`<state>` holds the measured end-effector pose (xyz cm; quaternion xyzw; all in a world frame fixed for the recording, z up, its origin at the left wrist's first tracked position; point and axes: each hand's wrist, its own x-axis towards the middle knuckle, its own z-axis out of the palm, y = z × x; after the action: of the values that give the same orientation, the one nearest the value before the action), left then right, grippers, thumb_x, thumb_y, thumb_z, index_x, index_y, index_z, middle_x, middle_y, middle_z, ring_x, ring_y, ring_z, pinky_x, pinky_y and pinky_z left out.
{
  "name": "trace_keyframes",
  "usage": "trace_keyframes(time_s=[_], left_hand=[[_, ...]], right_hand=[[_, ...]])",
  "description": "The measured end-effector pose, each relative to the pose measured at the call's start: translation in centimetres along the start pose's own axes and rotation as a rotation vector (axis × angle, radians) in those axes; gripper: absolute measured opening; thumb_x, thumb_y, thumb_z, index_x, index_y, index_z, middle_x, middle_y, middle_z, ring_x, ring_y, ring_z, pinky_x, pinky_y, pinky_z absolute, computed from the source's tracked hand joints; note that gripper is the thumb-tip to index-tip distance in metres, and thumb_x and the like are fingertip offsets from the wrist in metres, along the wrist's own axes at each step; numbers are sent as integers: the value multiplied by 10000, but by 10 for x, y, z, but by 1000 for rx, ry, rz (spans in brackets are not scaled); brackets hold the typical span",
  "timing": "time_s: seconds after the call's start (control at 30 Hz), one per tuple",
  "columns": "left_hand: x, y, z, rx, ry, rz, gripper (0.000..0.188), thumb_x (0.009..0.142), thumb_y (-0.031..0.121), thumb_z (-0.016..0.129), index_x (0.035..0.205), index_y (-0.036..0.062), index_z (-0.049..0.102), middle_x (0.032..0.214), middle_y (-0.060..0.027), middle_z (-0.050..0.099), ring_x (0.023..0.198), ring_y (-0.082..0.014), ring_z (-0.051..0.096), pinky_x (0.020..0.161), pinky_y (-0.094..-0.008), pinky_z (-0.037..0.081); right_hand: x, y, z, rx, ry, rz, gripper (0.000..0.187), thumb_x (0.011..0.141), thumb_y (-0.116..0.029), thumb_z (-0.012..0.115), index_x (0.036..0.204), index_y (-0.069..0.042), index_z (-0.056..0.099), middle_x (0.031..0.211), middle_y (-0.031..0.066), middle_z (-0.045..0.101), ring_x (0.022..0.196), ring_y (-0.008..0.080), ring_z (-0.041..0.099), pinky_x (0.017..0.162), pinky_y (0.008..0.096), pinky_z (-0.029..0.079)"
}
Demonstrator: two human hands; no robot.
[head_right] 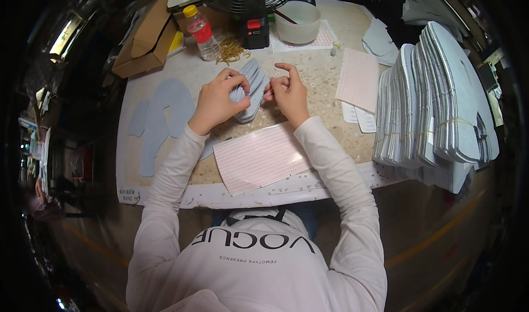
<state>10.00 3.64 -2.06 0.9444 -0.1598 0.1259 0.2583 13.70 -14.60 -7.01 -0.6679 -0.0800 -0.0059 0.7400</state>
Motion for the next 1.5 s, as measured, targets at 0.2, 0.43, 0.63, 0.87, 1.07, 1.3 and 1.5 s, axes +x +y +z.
trace_keyframes(time_s=[0.2, 0.43, 0.63, 0.87, 1.07, 1.3, 1.5], left_hand=[[-2, 6, -23, -359, -79, -10, 231, 734, 251, 744, 886, 106, 648, 1031, -36, 601, 867, -169, 625, 659, -305, 504], [-22, 6, -58, -219, -384, -36, 254, 796, 250, 720, 908, 34, 646, 739, -47, 643, 678, -159, 626, 616, -283, 490], [-53, -6, -30, -151, -493, 15, 314, 764, 296, 743, 915, 39, 645, 695, -66, 631, 631, -188, 607, 608, -279, 487], [-60, -5, -5, -276, -467, -66, 323, 748, 305, 748, 864, 22, 646, 720, -89, 635, 670, -190, 610, 621, -289, 469], [-55, -18, -12, -552, -322, -274, 245, 782, 146, 744, 949, -17, 670, 817, -52, 683, 716, -87, 603, 653, -236, 479], [-53, -26, -11, -616, -325, -312, 236, 796, 164, 723, 943, -20, 706, 789, -79, 705, 687, -104, 633, 653, -248, 496], [-53, -29, -7, -682, -350, -314, 219, 834, 165, 696, 931, -31, 707, 783, -64, 698, 699, -88, 618, 646, -234, 491]], right_hand=[[-3, -6, 9, 54, -46, 174, 602, 908, -192, 623, 1412, -98, 307, 736, 30, 566, 645, 103, 600, 617, 240, 553], [11, -11, -11, 204, -89, 26, 677, 816, -41, 684, 1388, -67, 323, 735, 34, 597, 627, 99, 598, 560, 241, 534], [49, -6, -90, -190, 110, 46, 527, 796, -106, 705, 1275, -54, 491, 794, 62, 632, 662, 128, 609, 602, 265, 523], [18, -26, -72, -941, 37, -386, 284, 782, -166, 701, 1051, -86, 663, 915, 82, 643, 759, 184, 606, 707, 332, 498], [-13, -51, -38, -622, -678, -270, 193, 740, -129, 750, 903, -37, 701, 887, 64, 663, 849, 194, 616, 761, 301, 475], [-10, -33, -41, -598, -688, -286, 189, 744, -172, 753, 853, -28, 696, 812, 82, 646, 762, 226, 606, 693, 316, 472], [-10, -30, -42, -673, -666, -302, 184, 813, -215, 686, 820, -31, 691, 832, 96, 645, 757, 276, 604, 670, 347, 469]])
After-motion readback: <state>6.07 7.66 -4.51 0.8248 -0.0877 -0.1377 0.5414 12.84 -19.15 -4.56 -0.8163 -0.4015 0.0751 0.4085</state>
